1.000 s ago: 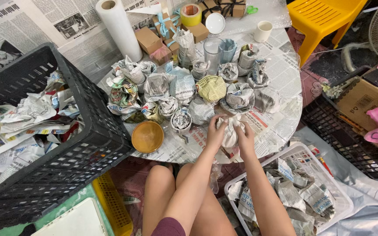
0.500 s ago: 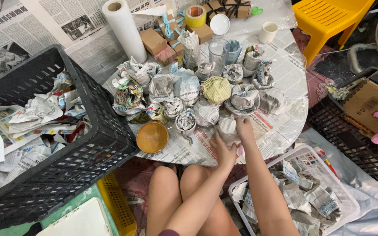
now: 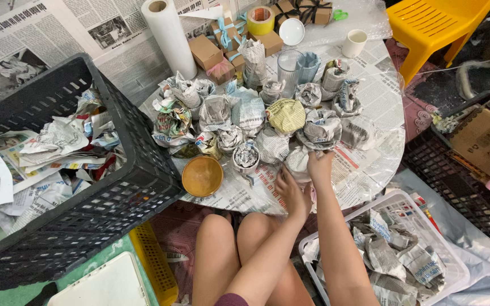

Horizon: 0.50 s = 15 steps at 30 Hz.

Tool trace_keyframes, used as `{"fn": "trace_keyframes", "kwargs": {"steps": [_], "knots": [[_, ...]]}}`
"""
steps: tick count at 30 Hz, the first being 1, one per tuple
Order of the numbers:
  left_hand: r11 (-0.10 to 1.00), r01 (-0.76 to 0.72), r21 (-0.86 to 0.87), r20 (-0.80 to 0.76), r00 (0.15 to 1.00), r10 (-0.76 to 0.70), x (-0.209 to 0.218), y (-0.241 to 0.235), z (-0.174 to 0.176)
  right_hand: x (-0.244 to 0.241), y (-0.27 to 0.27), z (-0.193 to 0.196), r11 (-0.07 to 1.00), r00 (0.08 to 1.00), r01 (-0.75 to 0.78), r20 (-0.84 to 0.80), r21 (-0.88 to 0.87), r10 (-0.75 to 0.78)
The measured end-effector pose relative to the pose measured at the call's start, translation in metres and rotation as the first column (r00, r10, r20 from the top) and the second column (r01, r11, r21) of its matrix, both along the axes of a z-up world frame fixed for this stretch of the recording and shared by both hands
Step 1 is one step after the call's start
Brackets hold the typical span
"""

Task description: The person sits on the floor and wraps small household items such as cups, bowls, and glasses with newspaper sheets. They fold the paper around each item and place the wrapped bundles onto a nearby table.

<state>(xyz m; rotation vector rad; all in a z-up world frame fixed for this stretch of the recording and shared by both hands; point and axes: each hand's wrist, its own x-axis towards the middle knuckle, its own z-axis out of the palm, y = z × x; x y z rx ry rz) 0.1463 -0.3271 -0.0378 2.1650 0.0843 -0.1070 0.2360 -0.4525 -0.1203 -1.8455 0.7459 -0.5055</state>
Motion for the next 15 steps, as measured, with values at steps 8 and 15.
{"fn": "trace_keyframes", "kwargs": {"steps": [8, 15], "knots": [[0.989, -0.011, 0.146, 0.050, 0.999, 0.004, 0.010, -0.001, -0.013, -0.058, 0.050, 0.073, 0.952, 0.984, 0.082, 0.178, -0.296, -0.029], [0.985, -0.155, -0.074, 0.282, 0.944, 0.170, 0.019, 0.004, -0.029, -0.082, 0.046, 0.083, 0.897, 0.948, -0.279, 0.053, -0.344, 0.315]]}}
